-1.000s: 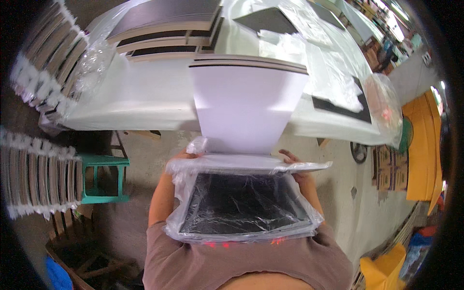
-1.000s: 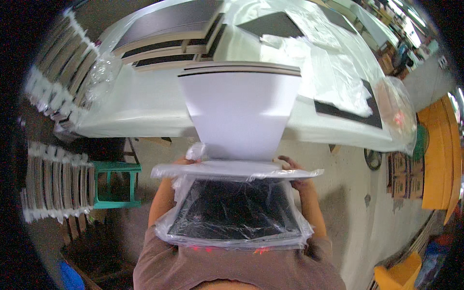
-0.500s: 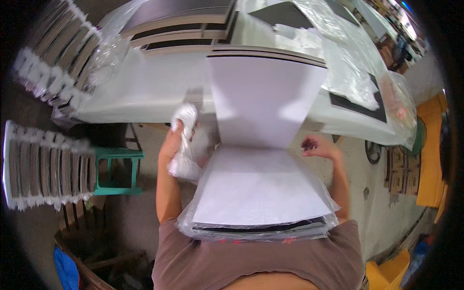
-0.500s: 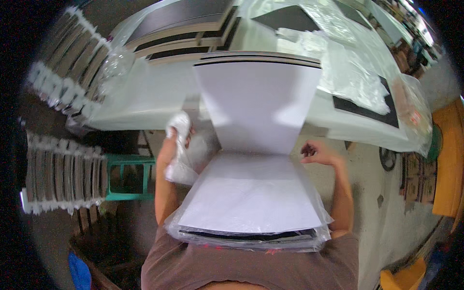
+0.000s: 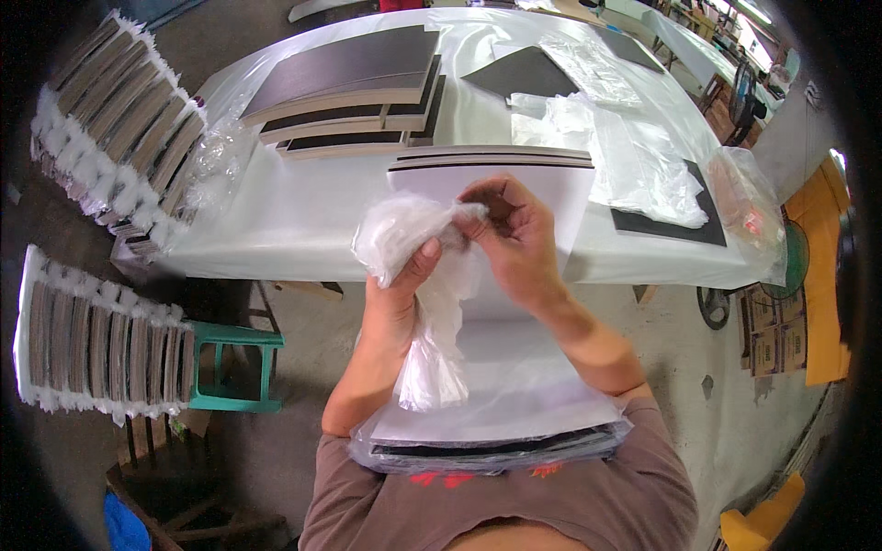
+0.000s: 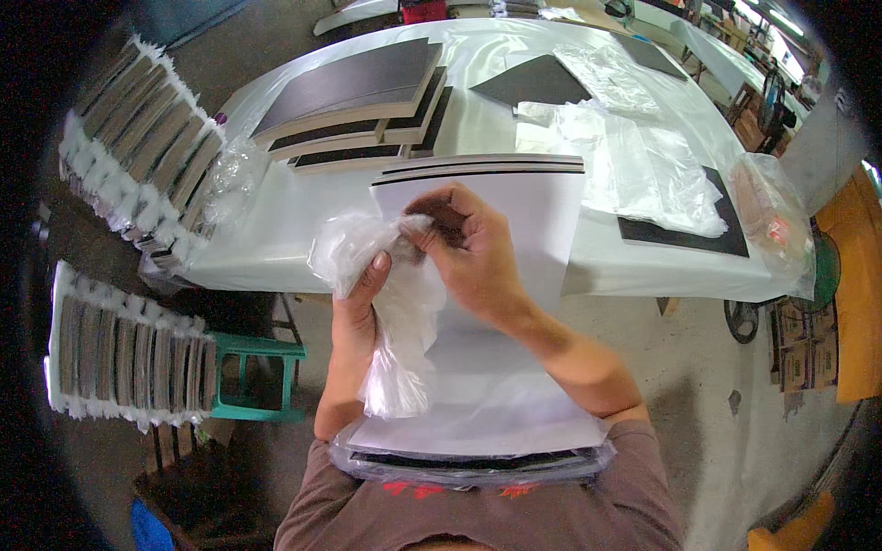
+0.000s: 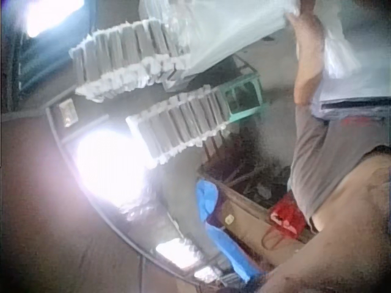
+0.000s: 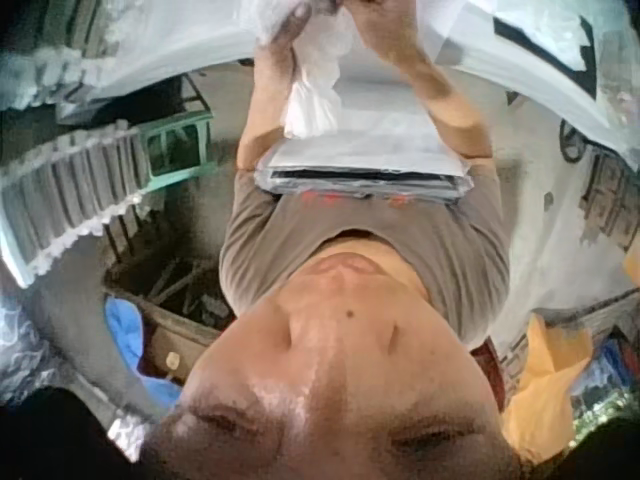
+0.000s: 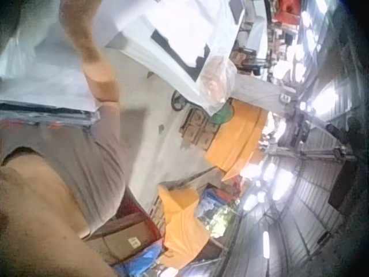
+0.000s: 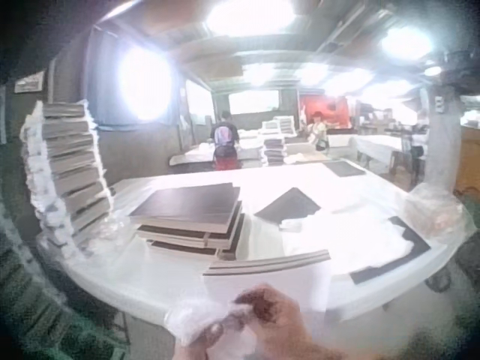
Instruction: The person places black boards into clear plastic bags by hand and stacks the packaged boards on top of each other.
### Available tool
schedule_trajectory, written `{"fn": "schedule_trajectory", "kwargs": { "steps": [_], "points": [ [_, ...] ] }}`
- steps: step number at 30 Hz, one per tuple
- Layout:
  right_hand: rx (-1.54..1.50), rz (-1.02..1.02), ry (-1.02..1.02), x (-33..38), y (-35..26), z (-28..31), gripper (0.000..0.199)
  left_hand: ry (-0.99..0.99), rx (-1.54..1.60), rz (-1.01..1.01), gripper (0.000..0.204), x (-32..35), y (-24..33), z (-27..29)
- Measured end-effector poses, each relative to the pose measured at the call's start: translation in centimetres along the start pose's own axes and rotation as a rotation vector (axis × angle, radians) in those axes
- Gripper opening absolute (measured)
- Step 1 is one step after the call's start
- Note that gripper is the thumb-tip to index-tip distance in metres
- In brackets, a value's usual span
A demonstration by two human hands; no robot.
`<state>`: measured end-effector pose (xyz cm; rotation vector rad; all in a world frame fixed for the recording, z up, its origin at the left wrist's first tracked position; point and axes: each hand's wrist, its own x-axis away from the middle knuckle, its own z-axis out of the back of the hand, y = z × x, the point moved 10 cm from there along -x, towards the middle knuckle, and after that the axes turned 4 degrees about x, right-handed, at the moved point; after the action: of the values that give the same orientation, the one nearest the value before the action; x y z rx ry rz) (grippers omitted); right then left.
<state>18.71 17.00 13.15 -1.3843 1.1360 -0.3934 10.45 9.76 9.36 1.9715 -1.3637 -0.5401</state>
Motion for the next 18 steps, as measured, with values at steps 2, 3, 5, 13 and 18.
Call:
{"fn": "schedule_trajectory", "kwargs": {
  "steps": [2, 3, 5, 13, 18],
  "points": [
    [0.171, -0.109, -0.054, 0.2, 0.5, 1.1, 0.016, 0.022, 0.040, -0.010, 0.037, -0.3, -0.7, 0.5],
    [0.246, -0.092, -0.049, 0.3, 0.4, 1.5, 0.013, 0.035, 0.054, -0.012, 0.036, -0.3, -1.1, 0.7],
    [0.394, 0.015, -0.014, 0.4, 0.4, 2.2, 0.010, 0.048, 0.026, 0.005, 0.034, -0.2, -1.7, 1.4],
    [0.279, 0.104, -0.058, -0.1, -0.7, 1.0, 0.024, 0.009, 0.058, -0.004, 0.021, -0.5, -1.6, 1.2],
    [0.430, 0.189, -0.026, 0.0, -2.0, 0.5, 0.028, -0.055, 0.144, -0.088, 0.030, -1.7, -1.3, 1.7]
  ]
}}
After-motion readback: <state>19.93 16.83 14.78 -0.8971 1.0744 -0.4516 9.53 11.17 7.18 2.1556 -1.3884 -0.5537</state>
